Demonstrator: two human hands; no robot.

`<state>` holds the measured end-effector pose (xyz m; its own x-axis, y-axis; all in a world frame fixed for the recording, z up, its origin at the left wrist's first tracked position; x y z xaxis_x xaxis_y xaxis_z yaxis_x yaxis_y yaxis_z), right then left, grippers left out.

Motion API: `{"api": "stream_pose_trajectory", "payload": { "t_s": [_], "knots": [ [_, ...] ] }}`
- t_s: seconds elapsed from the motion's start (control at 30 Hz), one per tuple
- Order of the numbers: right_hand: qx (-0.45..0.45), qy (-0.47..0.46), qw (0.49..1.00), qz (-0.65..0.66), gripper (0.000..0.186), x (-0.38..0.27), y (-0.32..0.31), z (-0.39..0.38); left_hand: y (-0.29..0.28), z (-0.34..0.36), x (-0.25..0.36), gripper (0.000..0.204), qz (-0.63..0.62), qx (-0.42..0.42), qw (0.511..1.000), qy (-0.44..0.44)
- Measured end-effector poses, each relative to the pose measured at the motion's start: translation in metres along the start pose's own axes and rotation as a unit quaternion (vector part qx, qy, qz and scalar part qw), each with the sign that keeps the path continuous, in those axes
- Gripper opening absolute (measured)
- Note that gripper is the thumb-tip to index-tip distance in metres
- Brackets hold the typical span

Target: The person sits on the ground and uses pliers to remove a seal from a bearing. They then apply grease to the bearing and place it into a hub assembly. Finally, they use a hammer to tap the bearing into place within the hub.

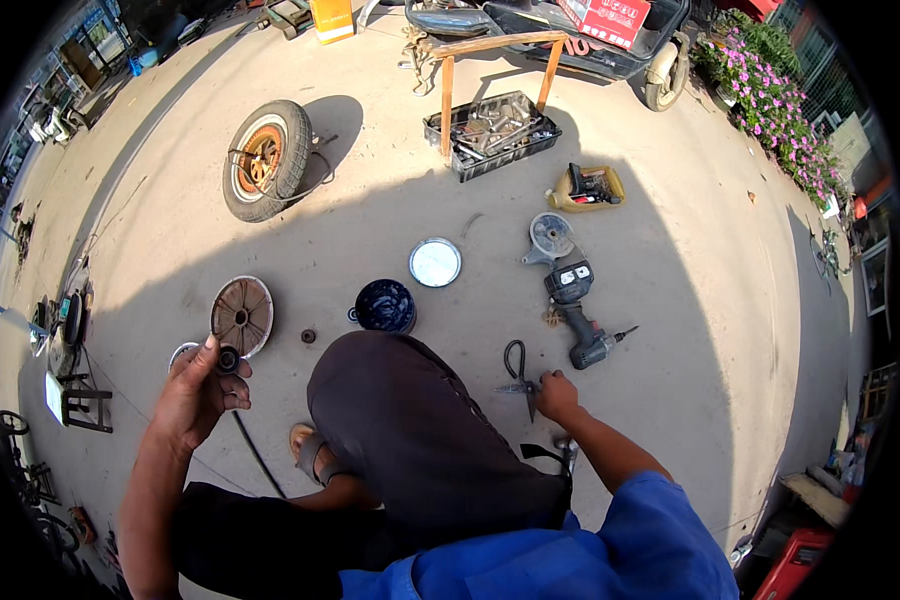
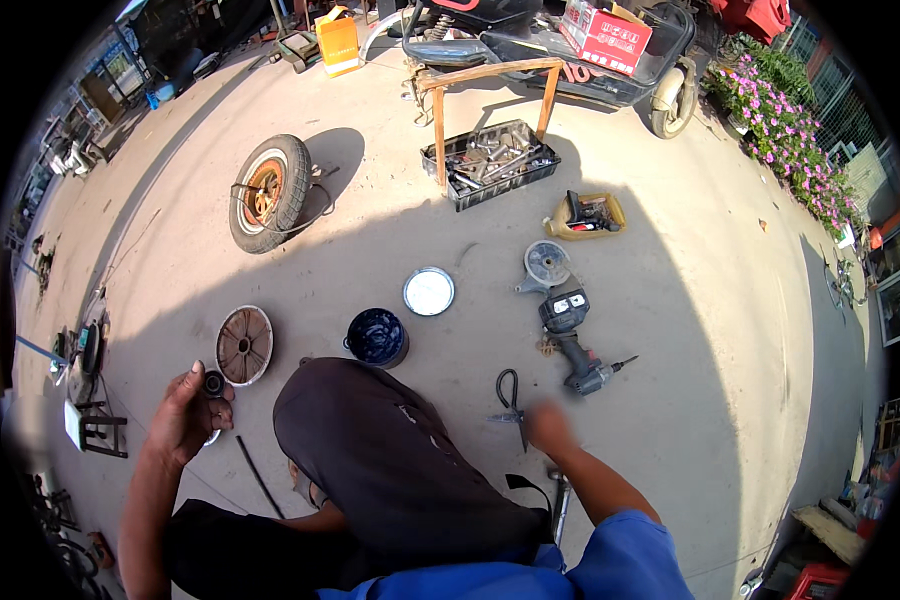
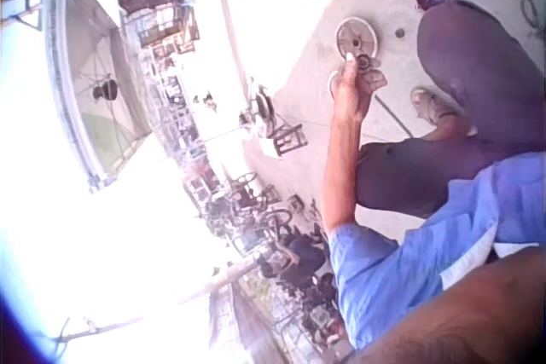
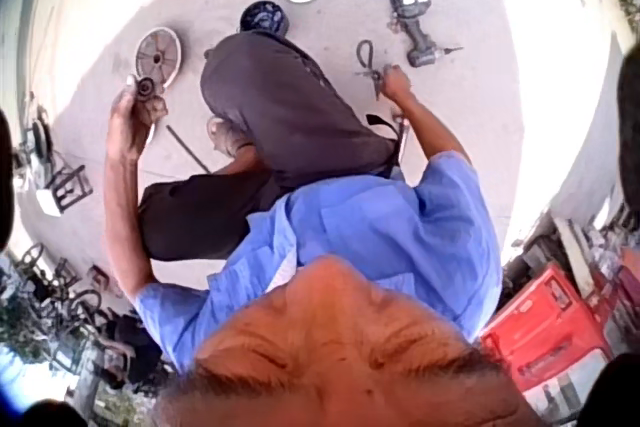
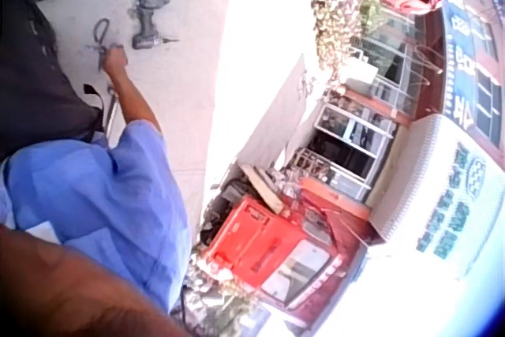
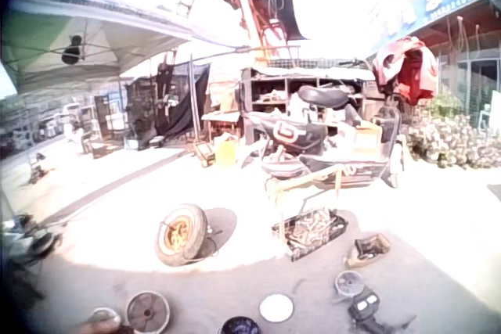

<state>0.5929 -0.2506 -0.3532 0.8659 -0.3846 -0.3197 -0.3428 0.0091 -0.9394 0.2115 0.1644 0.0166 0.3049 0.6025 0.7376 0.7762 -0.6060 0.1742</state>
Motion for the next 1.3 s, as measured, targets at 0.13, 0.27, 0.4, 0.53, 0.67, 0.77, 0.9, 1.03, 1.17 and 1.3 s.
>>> {"api": "stream_pose_trajectory", "payload": {
  "t_s": [0.13, 0.27, 0.4, 0.53, 0.67, 0.77, 0.9, 1.03, 1.17, 1.3],
  "knots": [
    [0.043, -0.141, 0.985, -0.087, 0.018, 0.028, 0.036, -0.009, -0.002, 0.007, 0.003, 0.051, -0.026, -0.033, 0.999, -0.011],
    [0.085, -0.179, 0.977, -0.085, 0.024, 0.014, 0.024, -0.005, -0.015, 0.007, 0.006, 0.054, -0.088, -0.067, 0.994, -0.008],
    [0.060, -0.222, 0.967, -0.109, 0.023, 0.011, 0.025, -0.007, -0.029, 0.002, 0.016, 0.044, -0.155, -0.092, 0.983, 0.017],
    [0.228, -0.259, 0.905, -0.249, 0.021, 0.043, 0.062, -0.024, -0.054, -0.010, 0.017, 0.035, -0.218, -0.118, 0.967, 0.057],
    [0.144, -0.229, 0.940, -0.208, 0.023, 0.030, 0.043, 0.002, -0.062, -0.012, 0.018, 0.030, -0.253, -0.117, 0.958, 0.068],
    [0.101, -0.235, 0.956, -0.146, 0.025, 0.029, 0.027, 0.008, -0.067, -0.014, 0.017, 0.030, -0.270, -0.137, 0.950, 0.079],
    [0.062, -0.234, 0.969, -0.056, 0.027, 0.028, 0.011, 0.012, -0.067, -0.018, 0.021, 0.030, -0.280, -0.178, 0.937, 0.107],
    [0.023, -0.191, 0.977, 0.091, 0.031, 0.037, -0.009, 0.027, -0.064, -0.025, 0.029, 0.033, -0.273, -0.205, 0.929, 0.141],
    [0.013, -0.060, 0.970, 0.236, 0.029, -0.026, -0.118, 0.095, -0.064, -0.030, 0.033, 0.036, -0.269, -0.209, 0.927, 0.155],
    [0.193, -0.027, 0.904, 0.380, 0.025, -0.091, -0.217, 0.168, -0.061, -0.035, 0.039, 0.034, -0.259, -0.234, 0.921, 0.174]
  ]
}}
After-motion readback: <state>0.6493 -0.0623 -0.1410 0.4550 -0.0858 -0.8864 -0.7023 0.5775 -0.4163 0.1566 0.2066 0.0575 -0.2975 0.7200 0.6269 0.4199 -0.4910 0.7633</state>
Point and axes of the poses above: each hand's wrist, its own z-axis towards the middle knuckle, its own y-axis out of the palm, x = y × z, the point moved 5 cm from there along z, towards the middle knuckle, and after that the axes turned 10 degrees about -y, right-handed, at the moved point
